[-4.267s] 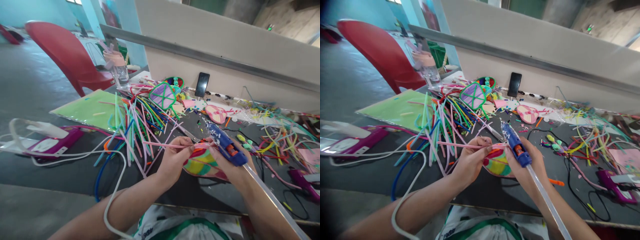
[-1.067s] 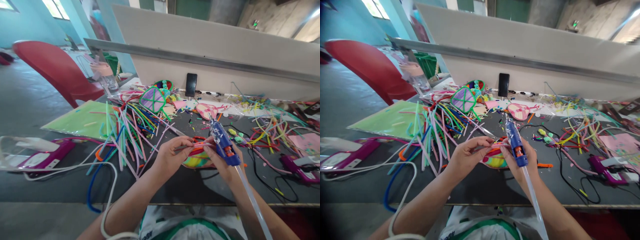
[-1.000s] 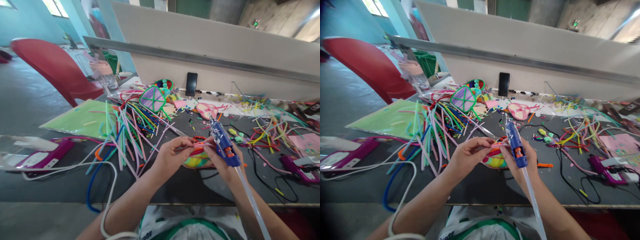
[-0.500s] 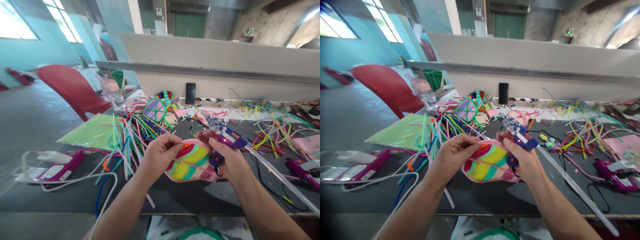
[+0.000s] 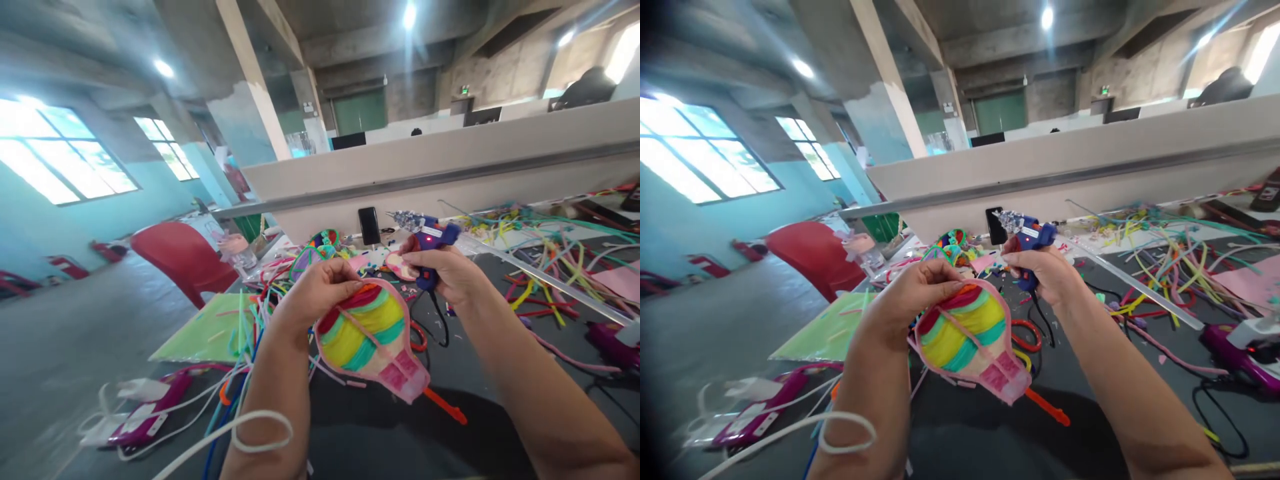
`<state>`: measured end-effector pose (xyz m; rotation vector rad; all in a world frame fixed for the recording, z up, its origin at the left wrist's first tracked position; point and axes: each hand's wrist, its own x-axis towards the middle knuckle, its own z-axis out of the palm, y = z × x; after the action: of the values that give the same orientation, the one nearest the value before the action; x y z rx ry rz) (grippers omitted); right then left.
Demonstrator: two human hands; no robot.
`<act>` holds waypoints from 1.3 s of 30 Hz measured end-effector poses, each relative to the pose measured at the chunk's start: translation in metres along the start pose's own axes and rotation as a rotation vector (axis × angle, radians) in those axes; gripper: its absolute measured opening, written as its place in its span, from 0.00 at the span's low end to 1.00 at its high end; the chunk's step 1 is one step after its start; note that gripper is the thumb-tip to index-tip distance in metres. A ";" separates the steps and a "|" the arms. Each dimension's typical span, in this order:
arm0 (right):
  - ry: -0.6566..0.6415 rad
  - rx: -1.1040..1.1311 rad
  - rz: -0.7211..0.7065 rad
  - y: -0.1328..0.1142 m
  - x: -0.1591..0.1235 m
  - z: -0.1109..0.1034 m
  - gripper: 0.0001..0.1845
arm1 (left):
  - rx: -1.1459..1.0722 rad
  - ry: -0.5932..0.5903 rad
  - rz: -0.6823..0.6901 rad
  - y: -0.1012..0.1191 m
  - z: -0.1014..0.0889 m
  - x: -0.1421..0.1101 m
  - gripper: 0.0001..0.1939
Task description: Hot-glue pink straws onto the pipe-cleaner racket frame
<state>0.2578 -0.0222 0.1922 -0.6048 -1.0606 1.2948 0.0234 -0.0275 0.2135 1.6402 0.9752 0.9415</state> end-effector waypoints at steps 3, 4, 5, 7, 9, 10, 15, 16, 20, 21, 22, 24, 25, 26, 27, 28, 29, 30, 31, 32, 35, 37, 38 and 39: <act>-0.011 -0.025 0.002 -0.004 0.001 -0.009 0.11 | 0.014 0.040 -0.007 -0.003 0.004 0.002 0.15; -0.008 -0.029 0.028 -0.003 0.002 -0.012 0.12 | 0.024 0.048 -0.013 -0.005 0.003 0.002 0.15; -0.004 -0.027 0.055 -0.001 0.005 -0.015 0.13 | 0.033 0.054 -0.017 -0.007 0.002 0.003 0.16; 0.021 -0.010 0.100 0.006 0.012 -0.019 0.14 | 0.033 0.065 -0.019 -0.011 -0.002 0.004 0.16; 0.056 0.008 0.120 0.016 0.018 -0.018 0.14 | 0.018 0.072 -0.013 -0.014 -0.006 0.006 0.16; 0.064 0.008 0.132 0.021 0.020 -0.017 0.14 | 0.010 0.075 -0.010 -0.016 -0.008 0.008 0.16; 0.067 -0.031 0.206 0.032 0.022 -0.009 0.15 | 0.007 0.090 -0.001 -0.020 -0.013 0.013 0.18; 0.052 -0.027 0.212 0.032 0.021 -0.008 0.17 | 0.015 0.096 0.001 -0.021 -0.014 0.013 0.18; -0.017 -0.036 0.170 0.030 0.018 -0.006 0.24 | 0.054 0.104 0.012 -0.022 -0.014 0.016 0.19; -0.012 -0.043 0.150 0.032 0.018 -0.006 0.23 | 0.050 0.102 0.014 -0.023 -0.014 0.016 0.19; -0.004 -0.048 0.133 0.034 0.018 -0.006 0.22 | 0.043 0.098 0.014 -0.024 -0.015 0.017 0.20; 0.010 -0.066 0.116 0.039 0.018 -0.005 0.19 | 0.027 0.095 0.015 -0.026 -0.015 0.018 0.20; 0.012 -0.081 0.122 0.042 0.019 -0.004 0.19 | 0.025 0.094 0.018 -0.026 -0.015 0.018 0.20; 0.005 -0.095 0.133 0.045 0.018 -0.003 0.18 | 0.030 0.093 0.019 -0.027 -0.015 0.018 0.19; -0.008 -0.107 0.147 0.046 0.018 -0.002 0.18 | 0.041 0.093 0.018 -0.027 -0.015 0.018 0.19; -0.024 -0.114 0.162 0.047 0.017 0.000 0.17 | 0.050 0.093 0.016 -0.028 -0.015 0.019 0.19; -0.037 -0.117 0.174 0.048 0.016 0.001 0.17 | 0.056 0.093 0.014 -0.028 -0.015 0.019 0.19; -0.047 -0.116 0.182 0.048 0.015 0.003 0.15 | 0.058 0.094 0.012 -0.028 -0.016 0.019 0.19; -0.055 -0.114 0.186 0.047 0.014 0.004 0.14 | 0.056 0.097 0.009 -0.028 -0.016 0.019 0.20; -0.054 -0.110 0.186 0.046 0.013 0.006 0.13 | 0.051 0.099 0.008 -0.028 -0.015 0.019 0.20; -0.057 -0.072 0.221 0.045 0.012 0.007 0.11 | 0.023 0.101 0.003 -0.028 -0.015 0.020 0.19; -0.064 -0.036 0.267 0.045 0.013 0.006 0.11 | -0.004 0.096 0.000 -0.028 -0.014 0.020 0.18; -0.064 -0.023 0.286 0.046 0.015 0.005 0.10 | -0.015 0.094 -0.001 -0.028 -0.014 0.020 0.18; -0.060 -0.016 0.302 0.047 0.016 0.004 0.10 | -0.022 0.093 -0.002 -0.028 -0.014 0.020 0.18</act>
<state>0.2308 0.0025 0.1583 -0.7633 -1.0571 1.5752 0.0135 0.0012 0.1919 1.5887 1.0253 1.0320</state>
